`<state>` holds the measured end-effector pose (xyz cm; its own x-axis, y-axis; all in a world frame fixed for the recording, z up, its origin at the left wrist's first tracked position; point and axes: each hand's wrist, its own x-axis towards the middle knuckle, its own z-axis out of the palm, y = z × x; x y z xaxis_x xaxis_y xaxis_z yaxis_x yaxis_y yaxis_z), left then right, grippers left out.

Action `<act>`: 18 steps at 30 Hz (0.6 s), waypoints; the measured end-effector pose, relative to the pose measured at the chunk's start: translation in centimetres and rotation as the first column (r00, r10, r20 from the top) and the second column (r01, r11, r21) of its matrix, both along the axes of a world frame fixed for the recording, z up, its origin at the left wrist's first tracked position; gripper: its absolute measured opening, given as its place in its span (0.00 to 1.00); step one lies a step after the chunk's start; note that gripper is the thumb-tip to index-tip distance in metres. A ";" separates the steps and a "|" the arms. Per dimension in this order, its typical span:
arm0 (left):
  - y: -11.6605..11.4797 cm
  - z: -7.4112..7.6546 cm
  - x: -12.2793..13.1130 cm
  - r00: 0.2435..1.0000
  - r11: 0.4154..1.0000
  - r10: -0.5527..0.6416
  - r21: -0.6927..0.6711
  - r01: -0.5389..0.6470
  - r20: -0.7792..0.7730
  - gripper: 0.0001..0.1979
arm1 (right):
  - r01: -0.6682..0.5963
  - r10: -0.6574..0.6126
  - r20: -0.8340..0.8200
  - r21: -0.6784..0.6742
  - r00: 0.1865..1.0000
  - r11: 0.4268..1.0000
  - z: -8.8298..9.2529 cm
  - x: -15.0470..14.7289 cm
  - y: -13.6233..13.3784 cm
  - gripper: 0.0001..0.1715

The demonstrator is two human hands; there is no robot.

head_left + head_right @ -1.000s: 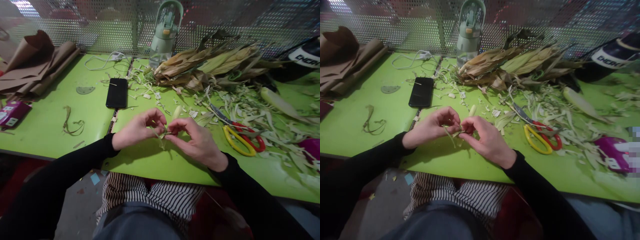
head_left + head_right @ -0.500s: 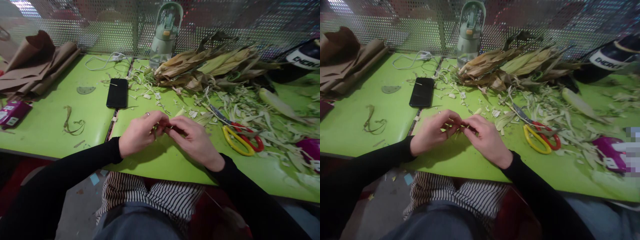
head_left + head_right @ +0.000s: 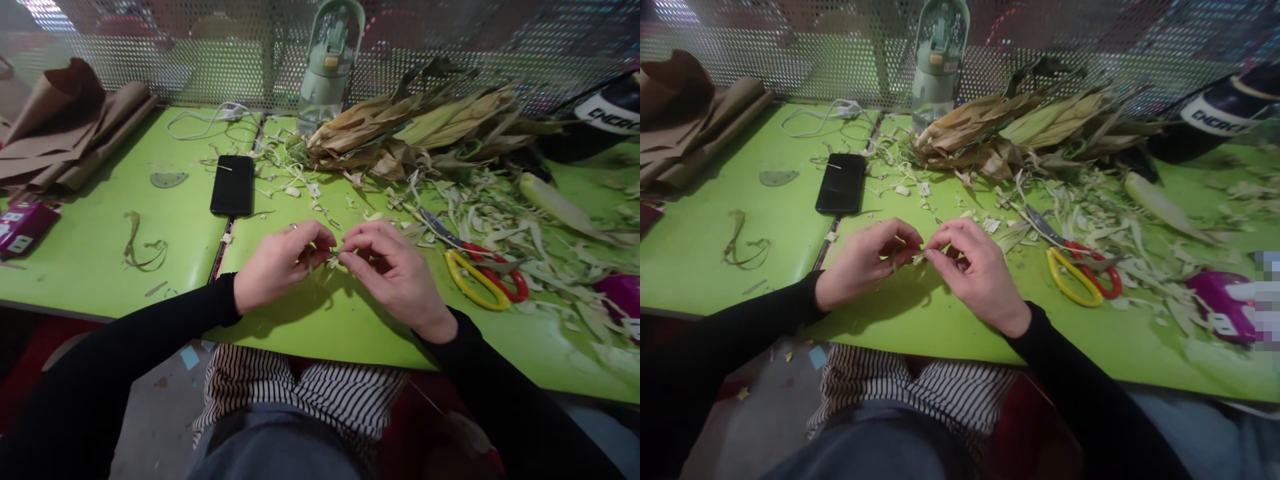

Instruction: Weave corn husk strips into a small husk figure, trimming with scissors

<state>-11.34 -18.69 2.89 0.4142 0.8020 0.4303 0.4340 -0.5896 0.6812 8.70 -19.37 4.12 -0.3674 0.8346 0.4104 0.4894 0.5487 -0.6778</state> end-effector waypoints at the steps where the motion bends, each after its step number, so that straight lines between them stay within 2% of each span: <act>1: 0.0 0.1 0.0 1.000 1.000 -0.002 -0.014 0.002 -0.003 0.02 | -0.003 0.003 0.002 -0.004 1.000 1.000 0.1 0.0 0.0 0.03; 5: -0.1 0.0 0.0 0.999 0.999 -0.034 -0.029 0.034 0.005 0.04 | -0.024 0.023 -0.038 -0.042 0.999 0.999 0.2 0.1 -0.1 0.03; 11: -0.3 -0.5 0.1 0.996 0.992 -0.090 0.094 0.088 0.018 0.11 | -0.049 0.041 -0.115 -0.064 0.992 0.997 0.4 -0.2 -0.4 0.03; 15: -0.5 -0.7 0.1 0.997 0.987 -0.048 0.158 0.038 0.056 0.12 | -0.030 0.011 -0.146 -0.133 0.989 0.991 0.1 -0.2 -0.7 0.03; 18: -0.6 -0.8 0.2 0.998 0.985 -0.016 0.171 0.006 0.060 0.12 | -0.034 -0.010 -0.178 -0.242 0.984 0.970 -0.1 -0.2 -0.8 0.09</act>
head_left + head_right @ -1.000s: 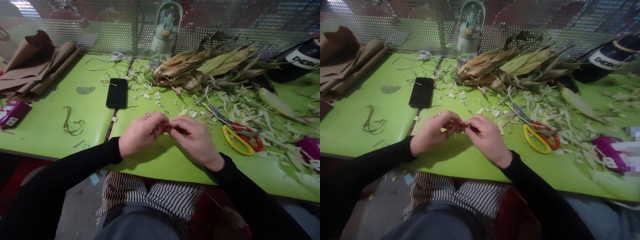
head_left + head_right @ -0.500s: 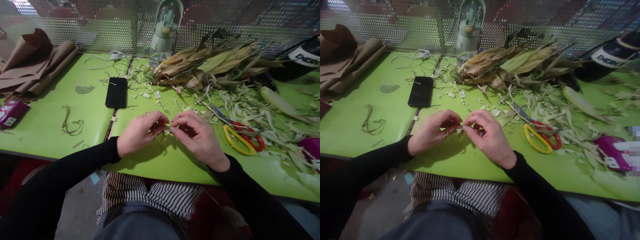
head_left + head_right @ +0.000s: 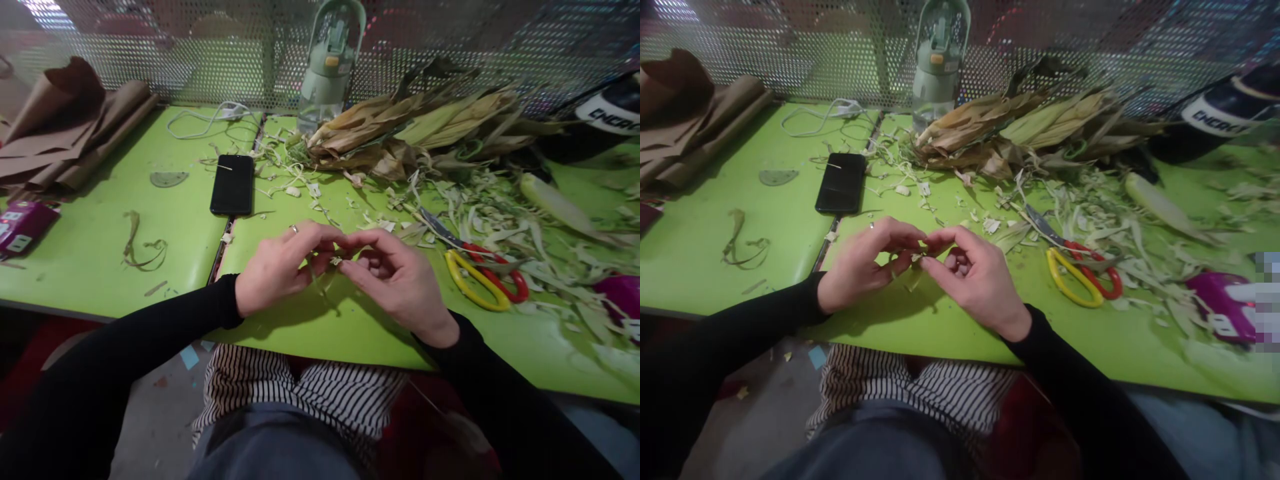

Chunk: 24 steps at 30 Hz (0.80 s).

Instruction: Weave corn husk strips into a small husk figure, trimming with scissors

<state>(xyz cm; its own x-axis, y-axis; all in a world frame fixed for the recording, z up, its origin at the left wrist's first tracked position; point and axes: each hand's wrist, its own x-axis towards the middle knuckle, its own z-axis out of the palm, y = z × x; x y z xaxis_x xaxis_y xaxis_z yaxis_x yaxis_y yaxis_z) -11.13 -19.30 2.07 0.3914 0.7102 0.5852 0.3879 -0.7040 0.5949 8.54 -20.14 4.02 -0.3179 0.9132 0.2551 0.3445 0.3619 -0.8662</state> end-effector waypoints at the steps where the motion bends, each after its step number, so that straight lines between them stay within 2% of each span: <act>1: 0.0 0.0 0.0 1.000 1.000 0.004 0.002 -0.004 -0.008 0.12 | 0.005 -0.005 -0.003 -0.014 1.000 1.000 0.0 0.0 0.0 0.11; 7: -0.1 0.0 0.1 0.997 1.000 0.019 0.012 -0.018 -0.076 0.15 | 0.016 -0.018 -0.064 -0.022 0.998 1.000 0.1 -0.1 0.1 0.08; 11: -0.1 0.0 0.1 0.994 1.000 0.024 0.008 -0.023 -0.103 0.15 | 0.035 -0.036 -0.035 -0.019 0.999 0.999 0.0 -0.1 0.1 0.06; 16: 0.2 -0.1 0.0 0.998 0.997 -0.018 -0.081 0.013 -0.066 0.11 | 0.024 -0.024 -0.077 -0.010 0.997 1.000 0.4 0.0 -0.1 0.04; 24: 0.6 0.4 -0.2 0.996 0.982 -0.079 -0.172 0.071 -0.040 0.07 | -0.030 -0.018 -0.260 -0.181 0.965 0.983 0.9 0.5 -0.1 0.08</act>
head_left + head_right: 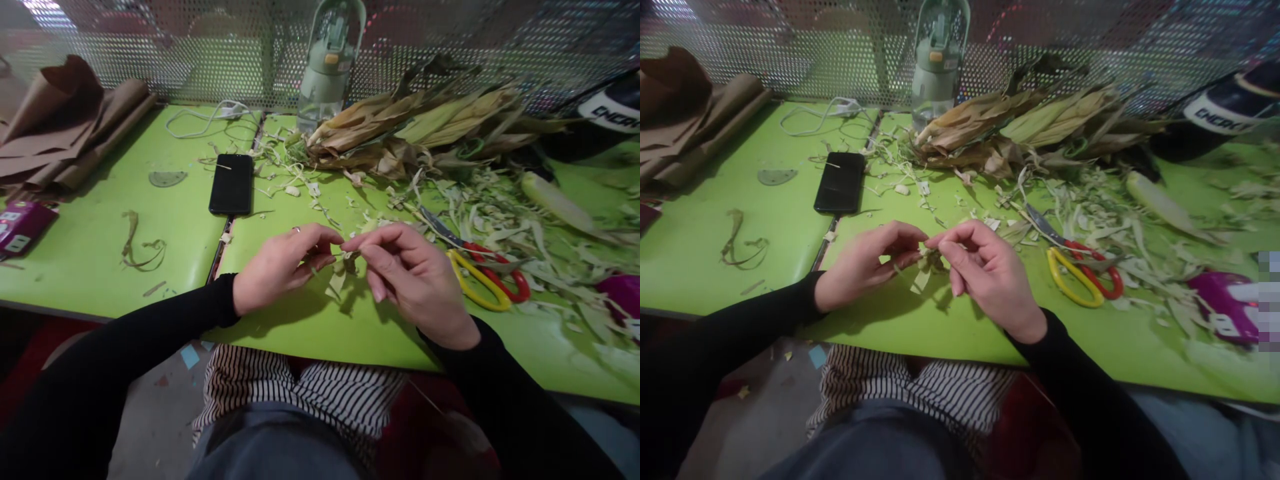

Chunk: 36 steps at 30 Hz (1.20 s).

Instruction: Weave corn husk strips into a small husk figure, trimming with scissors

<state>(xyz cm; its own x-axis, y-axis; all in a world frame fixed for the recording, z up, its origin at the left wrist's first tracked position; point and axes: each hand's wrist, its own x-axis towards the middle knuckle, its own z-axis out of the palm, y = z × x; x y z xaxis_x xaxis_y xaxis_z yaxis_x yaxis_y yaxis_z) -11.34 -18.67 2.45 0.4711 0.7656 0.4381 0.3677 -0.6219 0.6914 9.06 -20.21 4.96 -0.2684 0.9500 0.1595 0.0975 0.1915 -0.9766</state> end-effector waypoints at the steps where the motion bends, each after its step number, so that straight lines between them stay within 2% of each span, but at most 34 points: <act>1: 0.1 0.1 0.0 1.000 1.000 -0.007 0.001 0.007 -0.006 0.06 | -0.012 0.012 -0.041 -0.013 0.999 1.000 0.0 0.0 0.0 0.09; 3: 0.1 0.4 -0.1 0.999 0.999 -0.037 0.025 0.037 -0.026 0.05 | -0.041 0.038 -0.108 -0.031 0.993 0.999 -0.1 0.0 0.0 0.10; 6: 0.1 0.7 -0.3 0.995 0.994 -0.048 0.095 0.057 -0.091 0.09 | -0.061 0.053 -0.125 -0.055 0.991 0.997 -0.2 -0.2 -0.3 0.11; 10: 0.0 0.6 -0.7 0.964 0.972 0.090 0.232 -0.030 -0.252 0.11 | -0.066 0.065 -0.025 -0.041 0.998 0.997 -0.1 -0.2 -0.9 0.10; 14: 0.0 -0.2 -0.9 0.917 0.948 0.151 0.316 -0.029 -0.369 0.13 | -0.110 0.111 0.134 -0.016 0.985 0.994 -0.7 0.2 -0.8 0.09; 18: 0.4 -1.1 -0.8 0.893 0.958 0.164 0.284 -0.043 -0.418 0.12 | -0.148 0.100 0.375 0.103 0.922 0.984 -1.6 0.1 -0.4 0.08; 22: 1.0 -1.5 -0.7 0.929 0.977 0.148 0.197 -0.084 -0.340 0.11 | -0.196 0.085 0.513 0.166 0.854 0.967 -1.9 0.5 -0.5 0.08; 25: 1.3 -1.5 -0.7 0.951 0.994 0.076 0.099 -0.049 -0.299 0.10 | -0.113 -0.044 0.560 0.243 0.827 0.963 -1.4 3.1 -1.0 0.09; 26: 1.3 -1.5 -0.6 0.954 0.997 0.053 0.068 -0.034 -0.295 0.10 | -0.051 -0.143 0.603 0.292 0.785 0.955 -1.0 4.4 -1.2 0.10; 27: 1.3 -1.5 -0.5 0.955 0.999 0.032 0.041 -0.021 -0.294 0.10 | 0.022 -0.244 0.684 0.316 0.687 0.949 -0.6 5.9 -1.3 0.10; 28: 1.2 -1.5 -0.4 0.956 1.000 0.014 0.016 -0.009 -0.293 0.09 | 0.089 -0.336 0.767 0.346 0.546 0.934 -0.2 7.4 -1.5 0.10; 29: 1.1 -1.5 -0.2 0.957 1.000 -0.003 -0.003 0.003 -0.291 0.08 | 0.143 -0.386 0.850 0.359 0.359 0.922 0.3 8.9 -1.6 0.11; 30: 1.0 -1.5 -0.1 0.957 1.000 -0.021 -0.019 0.016 -0.291 0.08 | 0.181 -0.377 0.914 0.349 0.151 0.919 0.6 10.2 -1.7 0.13; 31: 0.9 -1.6 0.1 0.956 0.999 -0.037 -0.031 0.029 -0.292 0.08 | 0.206 -0.309 0.951 0.306 -0.015 0.930 0.9 11.3 -1.8 0.14; 33: 0.7 -1.7 0.3 0.955 0.998 -0.052 -0.044 0.041 -0.292 0.08 | 0.237 -0.219 0.970 0.238 -0.102 0.942 1.2 12.8 -1.9 0.15; 36: 0.7 -1.9 0.3 0.955 0.998 -0.058 -0.056 0.043 -0.290 0.09 | 0.284 -0.163 0.983 0.182 -0.088 0.941 0.9 13.5 -1.6 0.16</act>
